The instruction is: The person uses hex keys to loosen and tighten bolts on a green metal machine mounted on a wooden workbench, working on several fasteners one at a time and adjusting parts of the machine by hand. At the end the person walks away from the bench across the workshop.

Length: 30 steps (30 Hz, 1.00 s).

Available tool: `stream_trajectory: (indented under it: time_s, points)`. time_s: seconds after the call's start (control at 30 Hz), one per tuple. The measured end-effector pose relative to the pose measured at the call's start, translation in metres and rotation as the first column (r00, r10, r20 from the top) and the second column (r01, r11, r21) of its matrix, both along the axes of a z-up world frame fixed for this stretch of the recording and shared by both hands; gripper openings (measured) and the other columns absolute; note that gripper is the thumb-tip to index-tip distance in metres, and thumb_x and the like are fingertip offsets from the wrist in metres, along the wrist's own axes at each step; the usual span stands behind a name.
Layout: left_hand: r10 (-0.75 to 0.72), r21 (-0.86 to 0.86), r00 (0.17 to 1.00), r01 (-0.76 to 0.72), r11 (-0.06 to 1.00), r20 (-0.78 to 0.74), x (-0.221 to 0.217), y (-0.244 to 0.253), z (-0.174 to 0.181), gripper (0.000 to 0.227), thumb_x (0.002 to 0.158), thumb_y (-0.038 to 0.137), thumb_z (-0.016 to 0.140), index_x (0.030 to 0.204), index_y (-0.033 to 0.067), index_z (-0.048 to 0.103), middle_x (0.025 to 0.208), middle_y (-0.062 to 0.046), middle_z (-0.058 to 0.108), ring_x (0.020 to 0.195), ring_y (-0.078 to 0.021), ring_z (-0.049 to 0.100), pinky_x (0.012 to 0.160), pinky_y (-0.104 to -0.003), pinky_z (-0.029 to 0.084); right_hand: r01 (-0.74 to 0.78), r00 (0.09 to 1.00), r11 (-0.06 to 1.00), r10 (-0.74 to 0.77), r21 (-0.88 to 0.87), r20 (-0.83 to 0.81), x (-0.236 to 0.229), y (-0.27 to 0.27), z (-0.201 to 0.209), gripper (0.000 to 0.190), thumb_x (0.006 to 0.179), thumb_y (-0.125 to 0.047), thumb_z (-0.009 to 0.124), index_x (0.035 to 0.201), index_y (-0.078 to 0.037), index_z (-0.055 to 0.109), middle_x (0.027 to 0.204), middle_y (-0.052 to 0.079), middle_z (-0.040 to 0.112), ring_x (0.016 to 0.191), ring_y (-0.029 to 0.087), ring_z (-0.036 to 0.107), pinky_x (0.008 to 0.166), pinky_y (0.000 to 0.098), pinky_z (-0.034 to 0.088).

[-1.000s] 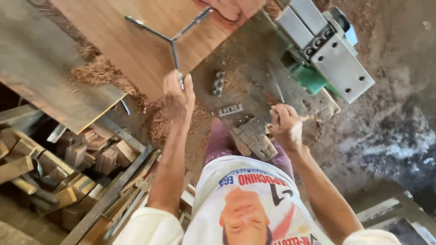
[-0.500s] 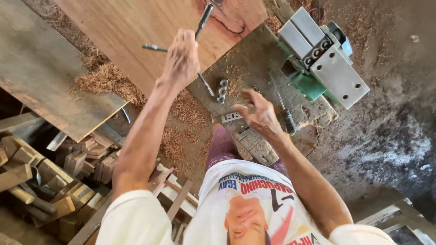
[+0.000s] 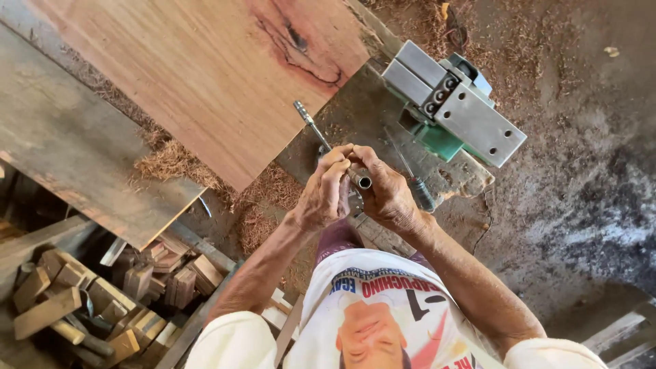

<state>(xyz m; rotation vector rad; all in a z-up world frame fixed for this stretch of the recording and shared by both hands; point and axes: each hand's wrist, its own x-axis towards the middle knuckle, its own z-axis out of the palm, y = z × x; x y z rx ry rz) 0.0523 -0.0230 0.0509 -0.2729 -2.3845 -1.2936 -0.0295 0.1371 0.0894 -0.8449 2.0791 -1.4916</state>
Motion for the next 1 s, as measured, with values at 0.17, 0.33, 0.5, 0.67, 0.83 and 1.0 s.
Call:
stream_trajectory:
  time_s: [0.17,0.33,0.5,0.67,0.83,1.0]
  points:
    - [-0.019,-0.021,1.000,0.019,1.000,-0.004,-0.015,0.020,0.001,0.040,0.100,-0.010,0.058,0.134,-0.0022,0.038,0.132,-0.028,0.050,0.126,-0.0408,0.059,0.108,-0.048,0.055,0.053,0.995,0.997,-0.058,-0.062,-0.080,0.000,0.012,-0.004,0.055,0.092,0.002,0.068,0.142,0.001,0.044,0.125,0.021,0.067,0.115,0.032,0.069,0.094,0.0386,0.058]
    - [-0.037,-0.114,0.999,0.037,0.993,0.004,-0.052,0.085,0.023,0.032,0.102,0.002,0.058,0.129,-0.0005,0.040,0.118,-0.020,0.052,0.128,-0.0413,0.057,0.115,-0.054,0.049,0.254,0.895,0.966,-0.221,-0.037,0.387,0.048,0.079,-0.129,0.009,0.097,-0.006,0.075,0.105,-0.005,0.071,0.100,0.013,0.078,0.087,0.021,0.076,0.065,0.0317,0.061]
    - [-0.007,-0.024,0.985,0.012,1.000,0.172,-0.096,0.108,0.023,0.026,0.107,0.011,0.059,0.128,0.0000,0.049,0.130,-0.021,0.056,0.128,-0.0362,0.057,0.110,-0.047,0.049,0.515,0.840,0.821,-0.427,0.247,-0.335,-0.054,0.145,-0.016,0.009,0.108,-0.006,0.065,0.104,-0.001,0.071,0.089,0.006,0.071,0.078,0.016,0.067,0.063,0.0293,0.059]
    - [0.068,-0.284,0.931,0.039,0.958,0.358,-0.116,0.114,-0.059,0.042,0.106,0.021,0.057,0.140,-0.0035,0.049,0.145,-0.023,0.049,0.135,-0.0374,0.050,0.115,-0.050,0.043,0.403,0.911,0.777,-0.388,0.484,-0.137,-0.127,0.187,0.009,0.029,0.114,-0.022,0.053,0.098,-0.002,0.067,0.075,0.007,0.062,0.056,0.009,0.056,0.043,0.0256,0.043]
    - [0.061,-0.484,0.923,0.142,0.864,0.380,-0.120,0.137,-0.085,0.064,0.101,0.030,0.055,0.150,-0.0070,0.039,0.160,-0.028,0.032,0.149,-0.0424,0.032,0.121,-0.055,0.030,0.300,0.873,0.699,-0.476,0.649,0.110,-0.168,0.138,0.032,0.028,0.107,-0.030,0.056,0.101,-0.005,0.068,0.072,0.004,0.063,0.049,0.008,0.052,0.035,0.0261,0.044]
    - [0.055,-0.494,0.892,0.197,0.847,0.450,-0.119,0.134,-0.091,0.065,0.100,0.027,0.053,0.150,-0.0109,0.037,0.162,-0.030,0.028,0.152,-0.0429,0.028,0.123,-0.054,0.027,0.209,0.738,0.499,-0.644,0.841,0.199,-0.178,0.098,0.044,0.029,0.105,-0.037,0.057,0.105,-0.010,0.069,0.072,0.002,0.062,0.048,0.009,0.042,0.037,0.0273,0.033]
